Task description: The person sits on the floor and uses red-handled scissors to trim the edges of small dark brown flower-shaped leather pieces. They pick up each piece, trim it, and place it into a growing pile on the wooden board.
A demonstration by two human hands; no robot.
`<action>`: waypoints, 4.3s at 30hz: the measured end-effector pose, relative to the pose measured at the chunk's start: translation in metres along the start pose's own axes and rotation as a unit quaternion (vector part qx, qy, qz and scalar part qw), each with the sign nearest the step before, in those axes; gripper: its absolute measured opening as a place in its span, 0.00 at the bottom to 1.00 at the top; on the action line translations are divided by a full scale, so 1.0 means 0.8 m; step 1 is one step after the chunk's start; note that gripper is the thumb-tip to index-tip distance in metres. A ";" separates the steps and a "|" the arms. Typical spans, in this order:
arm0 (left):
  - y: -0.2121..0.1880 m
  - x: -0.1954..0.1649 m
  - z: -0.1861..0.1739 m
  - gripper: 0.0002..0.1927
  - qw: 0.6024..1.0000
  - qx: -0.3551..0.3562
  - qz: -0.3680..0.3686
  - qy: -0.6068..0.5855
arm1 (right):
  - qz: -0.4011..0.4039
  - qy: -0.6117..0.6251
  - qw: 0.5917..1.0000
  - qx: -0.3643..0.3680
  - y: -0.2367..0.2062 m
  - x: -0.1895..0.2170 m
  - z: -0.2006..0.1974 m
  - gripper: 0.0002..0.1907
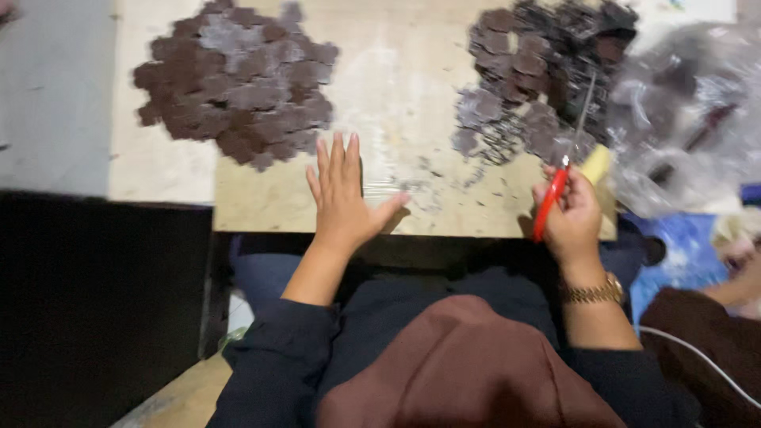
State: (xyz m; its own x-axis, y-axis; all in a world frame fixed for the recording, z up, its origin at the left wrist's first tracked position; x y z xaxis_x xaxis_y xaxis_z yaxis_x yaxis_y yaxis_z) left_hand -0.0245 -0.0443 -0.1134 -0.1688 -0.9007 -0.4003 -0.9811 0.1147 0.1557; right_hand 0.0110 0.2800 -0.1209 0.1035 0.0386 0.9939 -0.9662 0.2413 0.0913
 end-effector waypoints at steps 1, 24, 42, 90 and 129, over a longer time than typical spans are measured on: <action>-0.004 -0.004 0.005 0.64 0.999 0.041 0.003 0.022 | 0.011 0.008 1.000 -0.013 0.001 0.001 -0.002 0.21; 0.130 -0.156 0.082 0.39 0.997 0.018 0.053 -0.058 | -0.039 -0.042 0.995 -0.075 0.011 0.024 0.021 0.17; 0.098 -0.125 0.073 0.24 0.980 -0.091 0.133 -0.118 | -0.042 -0.040 0.996 -0.060 0.010 0.026 0.025 0.18; 0.016 -0.137 -0.091 0.21 0.741 0.206 -0.005 -0.639 | 0.094 0.166 0.980 0.062 -0.049 0.126 0.052 0.14; 0.006 -0.133 -0.033 0.18 0.029 0.326 -0.033 -0.944 | 0.013 0.119 0.982 0.147 -0.073 0.173 0.077 0.11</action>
State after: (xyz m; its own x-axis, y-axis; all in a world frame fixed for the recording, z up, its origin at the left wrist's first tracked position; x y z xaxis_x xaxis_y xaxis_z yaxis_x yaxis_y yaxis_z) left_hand -0.0089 0.0413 -0.0464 0.7360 0.6505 0.1877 -0.6739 0.6776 0.2943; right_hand 0.0675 0.2116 0.0147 0.0959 0.2742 0.9569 -0.9920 -0.0524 0.1144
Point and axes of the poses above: each hand's wrist, its own y-axis towards the middle knuckle, its own z-axis out of the palm, x = y × z, the point moved 1 cm from there along y, towards the middle knuckle, and after that the axes turned 7 degrees about y, right-handed, at the moved point
